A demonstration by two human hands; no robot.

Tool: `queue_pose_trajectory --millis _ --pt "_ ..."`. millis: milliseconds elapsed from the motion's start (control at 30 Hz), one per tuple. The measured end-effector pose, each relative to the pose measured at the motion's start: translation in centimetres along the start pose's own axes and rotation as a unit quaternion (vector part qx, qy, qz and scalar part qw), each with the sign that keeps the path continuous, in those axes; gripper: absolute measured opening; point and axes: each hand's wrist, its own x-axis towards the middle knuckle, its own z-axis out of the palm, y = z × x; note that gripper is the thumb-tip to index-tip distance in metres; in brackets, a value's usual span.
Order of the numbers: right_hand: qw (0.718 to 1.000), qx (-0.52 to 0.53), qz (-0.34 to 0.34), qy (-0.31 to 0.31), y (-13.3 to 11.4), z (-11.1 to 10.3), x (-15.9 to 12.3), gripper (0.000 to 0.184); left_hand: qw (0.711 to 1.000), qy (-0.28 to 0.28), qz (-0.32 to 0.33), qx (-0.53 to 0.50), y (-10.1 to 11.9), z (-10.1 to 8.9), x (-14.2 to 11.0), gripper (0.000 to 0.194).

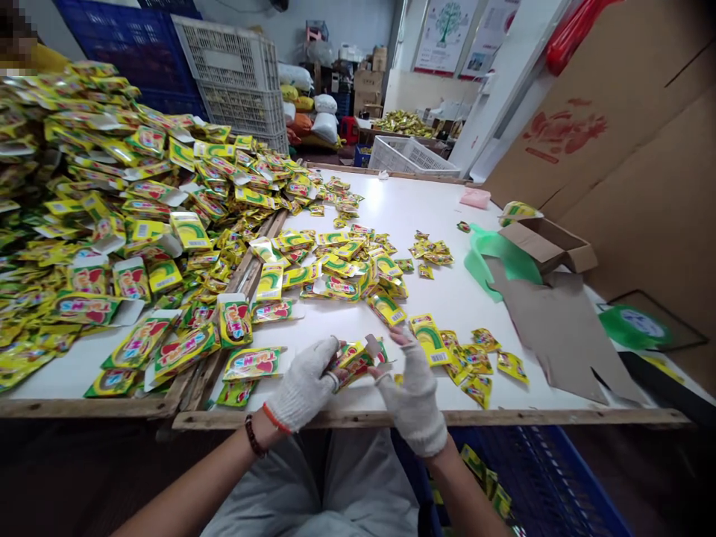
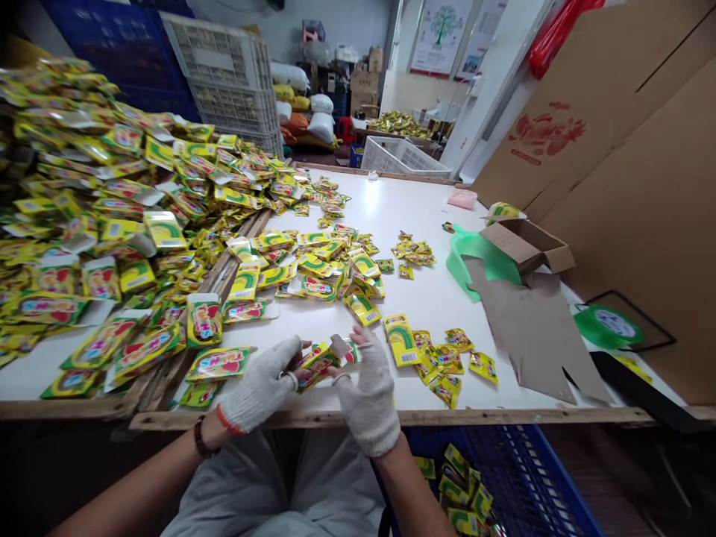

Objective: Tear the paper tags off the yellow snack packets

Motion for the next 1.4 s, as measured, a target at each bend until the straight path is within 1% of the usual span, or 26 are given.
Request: queue_pose_trajectory --millis 33,100,133,167,200,233,267,333,367,433,533,567,633,700,767,833,933,1000,1067,1100,1167,1233,1300,1333,1400 --pt "0.995 0.054 0.076 0.029 0.1 0.2 -0.3 0.045 0.999 0.017 -0.015 -0.046 -0.2 0.2 -0.3 0.02" --pt "0.962 0.174 0.208 0.033 0.4 1.0 -1.1 0.039 0.99 0.051 -0.049 -0.124 -0.4 0.5 -0.9 0.011" --pt "0.943 0.217 0.25 0.025 0.4 1.4 -1.4 0.037 0.982 0.07 -0.069 -0.16 -0.4 0.7 -1.2 0.01" --pt "0.932 0.239 0.273 0.018 0.4 1.8 -1.7 0.035 0.973 0.085 -0.085 -0.198 -0.4 0.9 -1.4 0.009" --pt "0.931 0.235 0.28 0.009 0.3 2.2 -1.9 0.032 0.962 0.092 -0.096 -0.238 -0.4 1.1 -1.6 0.009" --pt "0.938 0.215 0.272 -0.005 0.3 2.5 -2.0 0.03 0.952 0.089 -0.098 -0.277 -0.4 1.2 -1.7 0.011" --pt "0.949 0.19 0.249 -0.025 0.2 2.6 -1.9 0.028 0.941 0.075 -0.094 -0.315 -0.4 1.2 -1.7 0.014" --pt "0.97 0.15 0.17 -0.09 0.2 2.5 -1.3 0.025 0.925 0.043 -0.081 -0.368 -0.5 0.9 -1.8 0.024" --pt "0.974 0.138 0.126 -0.126 0.2 2.3 -1.0 0.025 0.921 0.032 -0.081 -0.379 -0.5 0.6 -1.8 0.029" --pt "0.969 0.131 0.063 -0.198 0.1 1.9 -0.1 0.025 0.92 0.025 -0.095 -0.379 -0.6 -0.1 -1.9 0.036" --pt "0.95 0.122 0.039 -0.285 -0.2 1.8 1.0 0.02 0.925 0.025 -0.111 -0.362 -1.2 -0.5 -2.5 0.046" --pt "0.944 0.116 0.038 -0.306 -0.3 2.0 1.4 0.018 0.931 0.038 -0.108 -0.346 -1.6 -0.4 -2.8 0.047" --pt "0.936 0.108 0.039 -0.332 -0.7 2.9 2.0 0.016 0.945 0.089 -0.097 -0.301 -2.5 0.0 -3.2 0.046" --pt "0.936 0.108 0.047 -0.332 -1.0 4.3 2.5 0.014 0.952 0.146 -0.085 -0.255 -3.5 0.4 -3.5 0.043" --pt "0.942 0.112 0.061 -0.31 -1.3 5.9 2.5 0.013 0.95 0.185 -0.086 -0.236 -4.1 0.5 -3.6 0.041" --pt "0.953 0.117 0.085 -0.265 -1.6 7.2 2.0 0.012 0.941 0.213 -0.095 -0.247 -4.2 0.2 -3.6 0.041" --pt "0.965 0.129 0.135 -0.182 -1.9 8.3 0.4 0.024 0.921 0.232 -0.087 -0.302 -4.0 -0.3 -3.5 0.037" --pt "0.966 0.148 0.171 -0.126 -1.8 8.0 -0.7 0.029 0.922 0.22 -0.073 -0.31 -3.9 -0.4 -3.3 0.031" --pt "0.965 0.16 0.185 -0.092 -1.4 7.1 -1.4 0.026 0.941 0.187 -0.061 -0.275 -3.9 -0.5 -3.1 0.026" --pt "0.966 0.162 0.183 -0.088 -1.2 6.6 -1.5 0.023 0.953 0.163 -0.054 -0.251 -3.9 -0.6 -3.0 0.024" --pt "0.966 0.159 0.168 -0.112 -1.0 5.7 -1.3 0.018 0.97 0.111 -0.035 -0.214 -3.7 -1.0 -2.6 0.018" --pt "0.964 0.158 0.163 -0.137 -1.0 5.2 -0.8 0.015 0.977 0.075 -0.017 -0.201 -3.4 -1.5 -2.2 0.014" --pt "0.963 0.154 0.169 -0.142 -1.1 5.3 -0.3 0.016 0.971 0.066 -0.022 -0.227 -3.2 -2.0 -1.9 0.014" --pt "0.963 0.154 0.17 -0.144 -1.2 5.5 -0.1 0.019 0.963 0.069 -0.033 -0.257 -3.1 -2.2 -1.8 0.018" --pt "0.964 0.154 0.156 -0.152 -1.4 6.0 0.3 0.028 0.943 0.079 -0.062 -0.318 -3.2 -2.2 -1.8 0.036"
